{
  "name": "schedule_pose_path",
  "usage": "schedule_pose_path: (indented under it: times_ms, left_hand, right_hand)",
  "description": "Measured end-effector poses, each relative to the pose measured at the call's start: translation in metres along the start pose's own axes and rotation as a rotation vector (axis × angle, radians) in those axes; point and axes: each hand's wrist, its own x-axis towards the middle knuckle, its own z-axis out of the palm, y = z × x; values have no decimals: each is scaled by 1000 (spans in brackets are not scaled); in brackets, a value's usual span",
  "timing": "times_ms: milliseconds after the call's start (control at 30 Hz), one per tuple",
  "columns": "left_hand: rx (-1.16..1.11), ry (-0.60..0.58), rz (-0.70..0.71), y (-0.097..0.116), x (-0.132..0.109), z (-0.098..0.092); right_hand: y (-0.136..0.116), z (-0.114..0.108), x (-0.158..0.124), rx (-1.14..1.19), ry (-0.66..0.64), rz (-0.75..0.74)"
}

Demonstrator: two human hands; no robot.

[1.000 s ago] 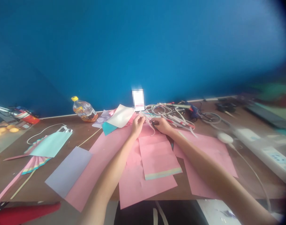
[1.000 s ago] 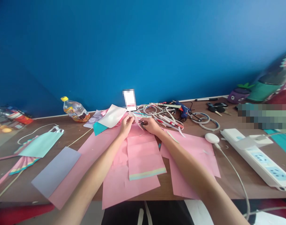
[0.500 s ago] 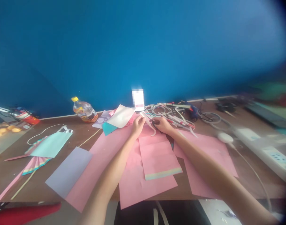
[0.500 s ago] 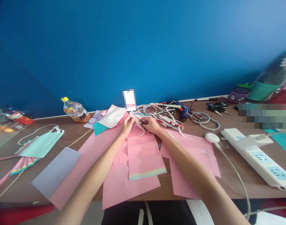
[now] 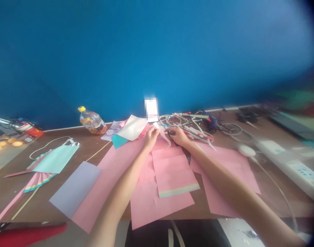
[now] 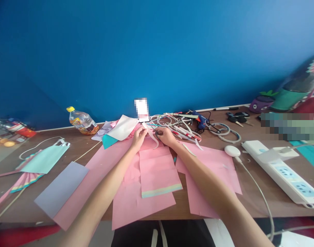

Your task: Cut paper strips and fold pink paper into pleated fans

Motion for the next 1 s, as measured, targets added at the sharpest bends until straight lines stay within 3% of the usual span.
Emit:
schedule_pose_path:
  times_ms: [200,267,367,600,700,867,1000]
  left_hand:
    - [-31,74,-35,-3,2,-1]
    - [-52,100,-42,-3,1,-1]
    - [-61,158,-49,-2,1,-2]
    - [-58,346,-88,-7,2,-3]
    - [-74,343,-94,-8,4,-3]
    - [-83,339,-103,-8,5,-4]
    - [-88,329,-87,-7,4,-4]
  right_hand:
    - [-1,-7,5,331,261,192]
    - [-3,-11,8,461,294,234]
    - [-7,-15,11,573,253,225]
    - [-20,-5,5,368,21,191]
    - [-23,0,4,290,-7,158]
    - [-16,-2,6,245,57,143]
    - [-8,-4,6,280,-9,157]
